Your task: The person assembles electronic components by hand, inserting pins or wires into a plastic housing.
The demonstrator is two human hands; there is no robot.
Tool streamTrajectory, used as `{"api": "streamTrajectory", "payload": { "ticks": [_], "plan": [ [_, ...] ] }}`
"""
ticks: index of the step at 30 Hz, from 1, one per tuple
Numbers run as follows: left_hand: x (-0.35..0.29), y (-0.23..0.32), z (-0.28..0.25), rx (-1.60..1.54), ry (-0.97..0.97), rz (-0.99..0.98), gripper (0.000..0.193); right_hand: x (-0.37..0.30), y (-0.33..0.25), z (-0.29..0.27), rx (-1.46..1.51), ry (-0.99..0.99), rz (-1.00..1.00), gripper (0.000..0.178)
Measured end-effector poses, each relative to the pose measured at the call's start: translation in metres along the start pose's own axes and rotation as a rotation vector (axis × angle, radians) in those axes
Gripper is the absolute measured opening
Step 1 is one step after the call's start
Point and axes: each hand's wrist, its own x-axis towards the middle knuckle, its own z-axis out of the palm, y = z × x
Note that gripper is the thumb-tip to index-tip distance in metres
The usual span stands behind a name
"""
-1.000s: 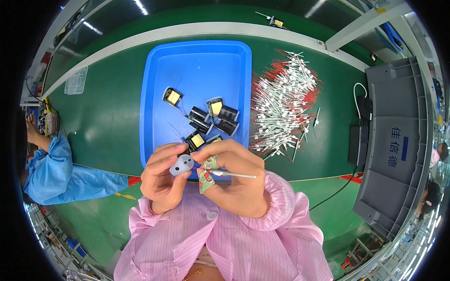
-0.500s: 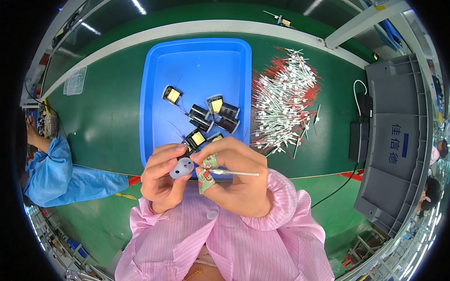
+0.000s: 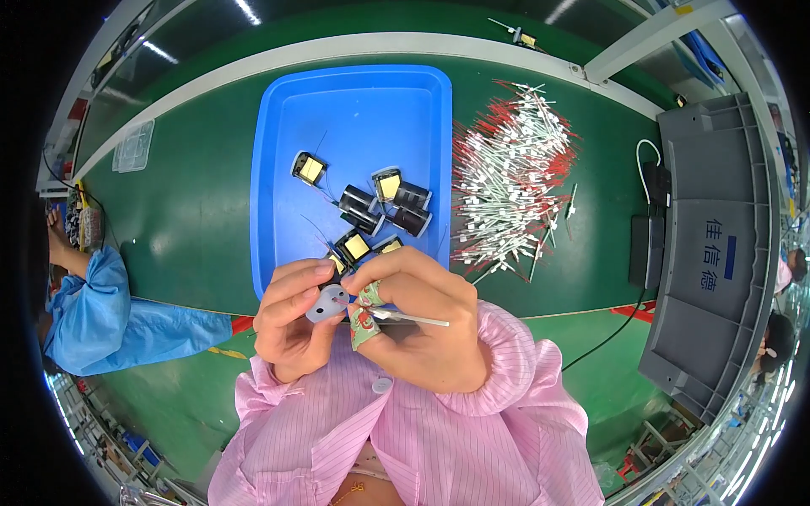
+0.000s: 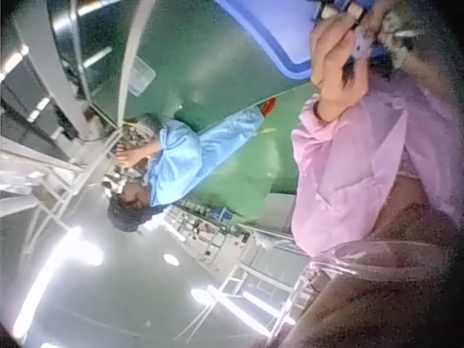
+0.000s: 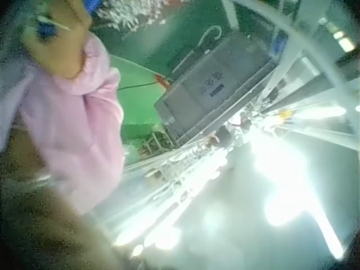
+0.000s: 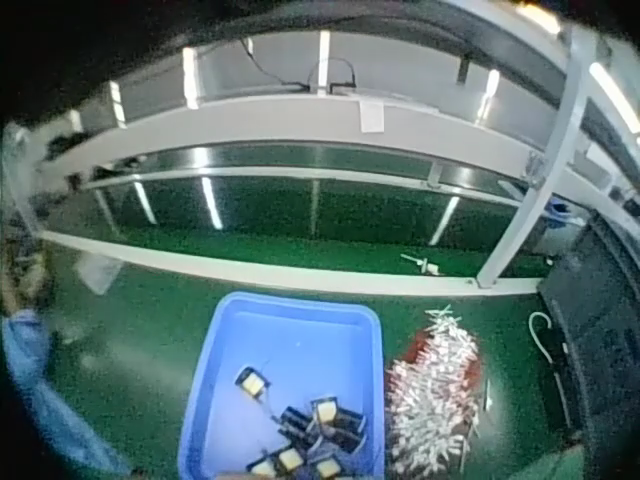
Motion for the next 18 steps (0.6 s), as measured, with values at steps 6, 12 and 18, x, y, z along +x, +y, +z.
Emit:
{"api": "streamTrajectory", "payload": {
  "ticks": [6, 12, 18],
  "plan": [
    [0.0006, -0.0006, 0.0013, 0.020, 0.001, 0.018, 0.044, 0.0000, -0.0016, -0.0011, -0.031, -0.023, 0.040, 0.014],
    [0.0024, -0.0002, 0.0003, 0.015, -0.019, 0.019, 0.043, 0.0021, -0.0036, -0.0032, -0.086, -0.056, 0.015, 0.015],
    [0.0030, -0.0009, -0.0007, -0.016, -0.033, 0.014, 0.042, 0.0031, -0.0051, -0.0043, -0.091, -0.074, 0.037, 0.014]
  ]
}}
